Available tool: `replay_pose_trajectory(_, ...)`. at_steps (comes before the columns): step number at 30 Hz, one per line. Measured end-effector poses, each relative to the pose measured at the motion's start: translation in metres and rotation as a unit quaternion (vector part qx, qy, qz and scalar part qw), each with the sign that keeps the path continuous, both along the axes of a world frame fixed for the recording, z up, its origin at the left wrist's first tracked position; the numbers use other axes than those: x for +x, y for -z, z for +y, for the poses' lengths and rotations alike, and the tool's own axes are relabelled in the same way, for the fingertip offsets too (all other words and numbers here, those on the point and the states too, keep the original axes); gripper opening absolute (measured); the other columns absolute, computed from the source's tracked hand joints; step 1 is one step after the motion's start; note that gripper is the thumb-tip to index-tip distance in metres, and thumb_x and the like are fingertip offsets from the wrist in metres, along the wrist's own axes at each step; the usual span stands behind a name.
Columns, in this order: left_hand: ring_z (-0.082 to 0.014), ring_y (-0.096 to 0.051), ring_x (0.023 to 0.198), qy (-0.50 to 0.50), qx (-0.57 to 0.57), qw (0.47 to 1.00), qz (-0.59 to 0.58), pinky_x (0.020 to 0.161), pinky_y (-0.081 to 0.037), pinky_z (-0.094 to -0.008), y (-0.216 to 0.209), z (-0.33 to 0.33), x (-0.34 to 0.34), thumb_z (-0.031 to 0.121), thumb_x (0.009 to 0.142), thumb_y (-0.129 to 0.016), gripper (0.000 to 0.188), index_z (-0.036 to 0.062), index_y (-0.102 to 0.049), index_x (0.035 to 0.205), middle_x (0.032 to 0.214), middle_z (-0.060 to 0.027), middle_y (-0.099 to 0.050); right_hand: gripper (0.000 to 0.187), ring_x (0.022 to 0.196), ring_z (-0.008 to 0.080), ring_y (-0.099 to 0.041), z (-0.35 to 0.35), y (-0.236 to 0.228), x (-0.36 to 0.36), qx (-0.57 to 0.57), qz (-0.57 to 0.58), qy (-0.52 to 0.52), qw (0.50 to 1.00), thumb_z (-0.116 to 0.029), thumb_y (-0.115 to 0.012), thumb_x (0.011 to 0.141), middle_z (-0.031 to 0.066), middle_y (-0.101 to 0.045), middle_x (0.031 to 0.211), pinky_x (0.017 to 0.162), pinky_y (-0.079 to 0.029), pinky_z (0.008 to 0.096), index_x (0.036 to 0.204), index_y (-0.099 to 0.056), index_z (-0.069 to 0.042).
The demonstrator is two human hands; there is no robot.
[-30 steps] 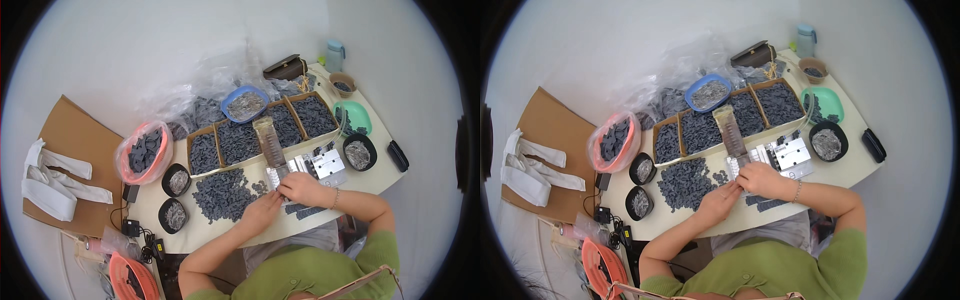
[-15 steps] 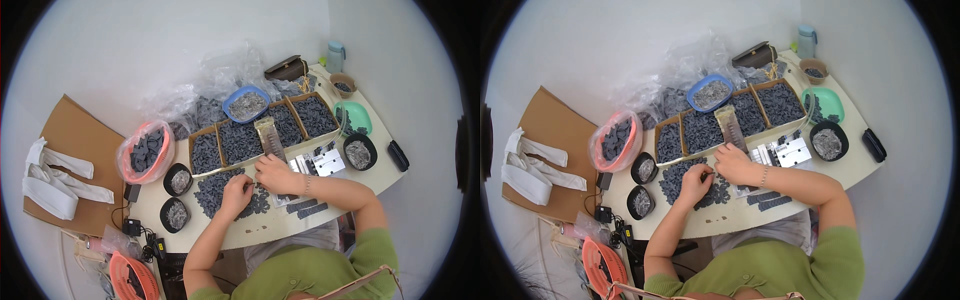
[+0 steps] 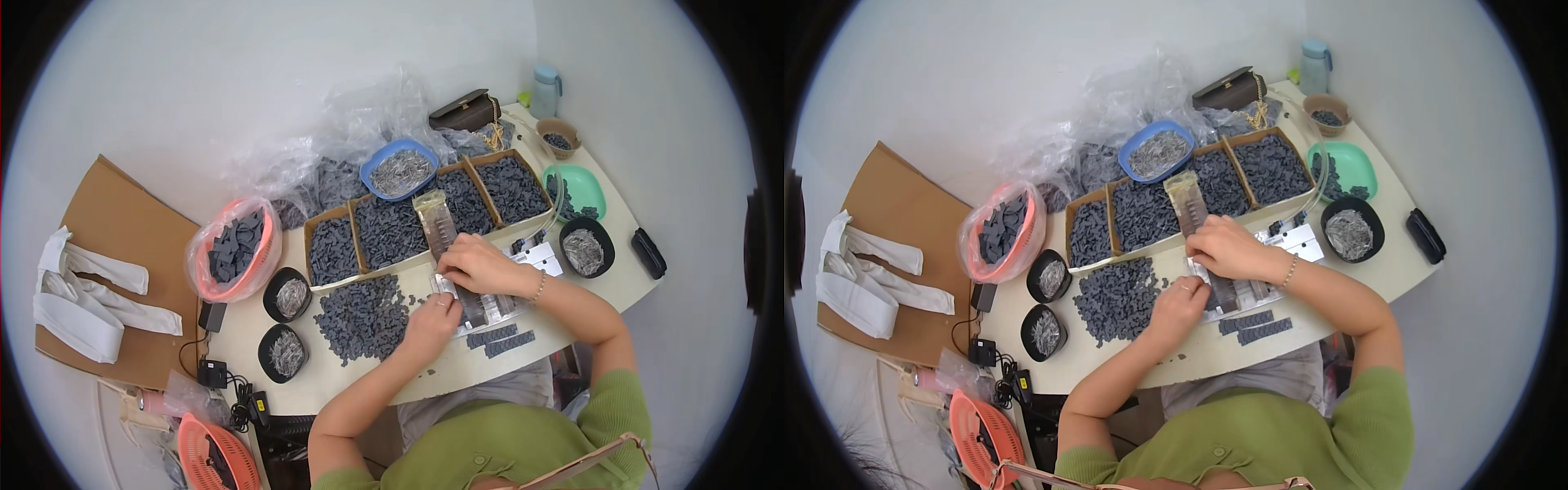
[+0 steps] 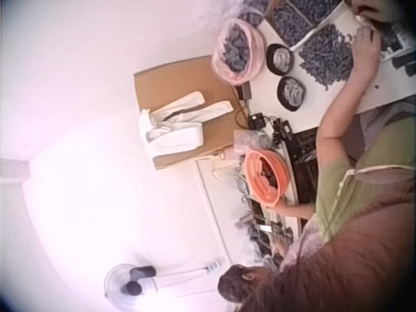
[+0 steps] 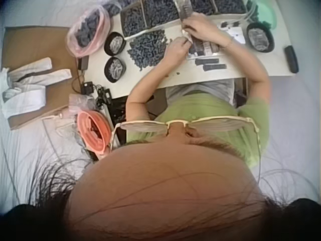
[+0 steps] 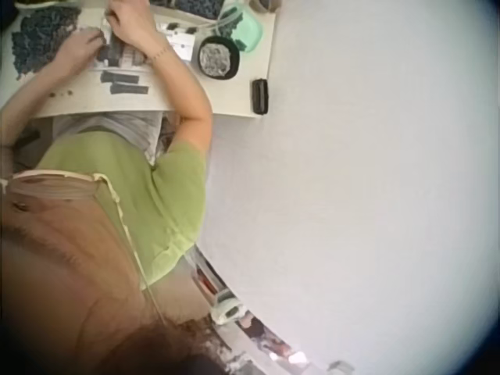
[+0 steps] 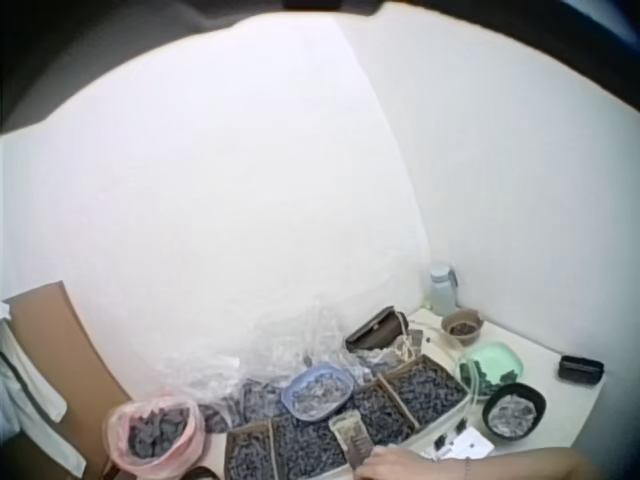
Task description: The person assembles small metal and plastic components by hand on a workstation, placing small metal clips onto grey plastic base pieces and organizing the items into separate containers.
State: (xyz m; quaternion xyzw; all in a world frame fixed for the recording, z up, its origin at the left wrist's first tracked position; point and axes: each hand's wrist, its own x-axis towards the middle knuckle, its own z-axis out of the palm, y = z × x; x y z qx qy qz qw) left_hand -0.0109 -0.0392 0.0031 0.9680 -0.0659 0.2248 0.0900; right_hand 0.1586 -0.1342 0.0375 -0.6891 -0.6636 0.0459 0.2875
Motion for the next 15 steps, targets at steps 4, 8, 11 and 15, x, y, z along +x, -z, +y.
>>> replay_pose_trajectory(4,-0.0277,-0.06,0.093,-0.011,0.102,0.995,0.003,0.072,-0.053,-0.0344,0.001,-0.019,-0.006,0.005,0.069,-0.058,0.031,-0.0059,-0.062,0.098,0.101,-0.0169,-0.06,0.009,0.091,0.0251,-0.054,-0.003,0.006,-0.004,0.019,0.006,-0.023,1.0,-0.017,-0.067,0.079,0.0025,-0.065,0.083,0.081,-0.041,0.0386,0.085,-0.066,-0.011)
replay_pose_trajectory(8,-0.0321,-0.059,0.099,-0.016,0.141,0.989,-0.032,0.078,-0.053,-0.0377,0.0,-0.028,-0.014,0.006,0.07,-0.058,0.035,-0.0088,-0.061,0.102,0.11,-0.0224,-0.059,0.013,0.093,0.0202,-0.052,0.018,0.022,-0.02,0.005,-0.063,-0.046,0.997,-0.022,-0.07,0.077,-0.0003,-0.063,0.083,0.081,-0.039,0.0354,0.086,-0.067,-0.013)
replay_pose_trajectory(11,-0.0315,-0.059,0.103,-0.035,0.131,0.991,-0.004,0.081,-0.052,-0.0376,-0.002,-0.034,-0.02,0.005,0.073,-0.06,0.033,-0.0073,-0.062,0.104,0.111,-0.021,-0.061,0.011,0.095,0.0199,-0.053,0.037,0.025,-0.031,-0.026,-0.135,-0.053,0.989,-0.022,-0.069,0.075,-0.0002,-0.064,0.082,0.082,-0.038,0.0355,0.082,-0.069,-0.013)
replay_pose_trajectory(15,-0.0294,-0.059,0.089,-0.023,-0.054,0.998,-0.021,0.075,-0.05,-0.0371,-0.003,-0.007,-0.027,0.002,0.076,-0.062,0.022,-0.0012,-0.064,0.098,0.095,-0.0144,-0.062,0.009,0.095,0.0206,-0.055,0.048,0.025,-0.036,-0.067,-0.149,-0.085,0.983,-0.019,-0.067,0.074,0.0013,-0.065,0.082,0.083,-0.037,0.0368,0.081,-0.069,-0.013)
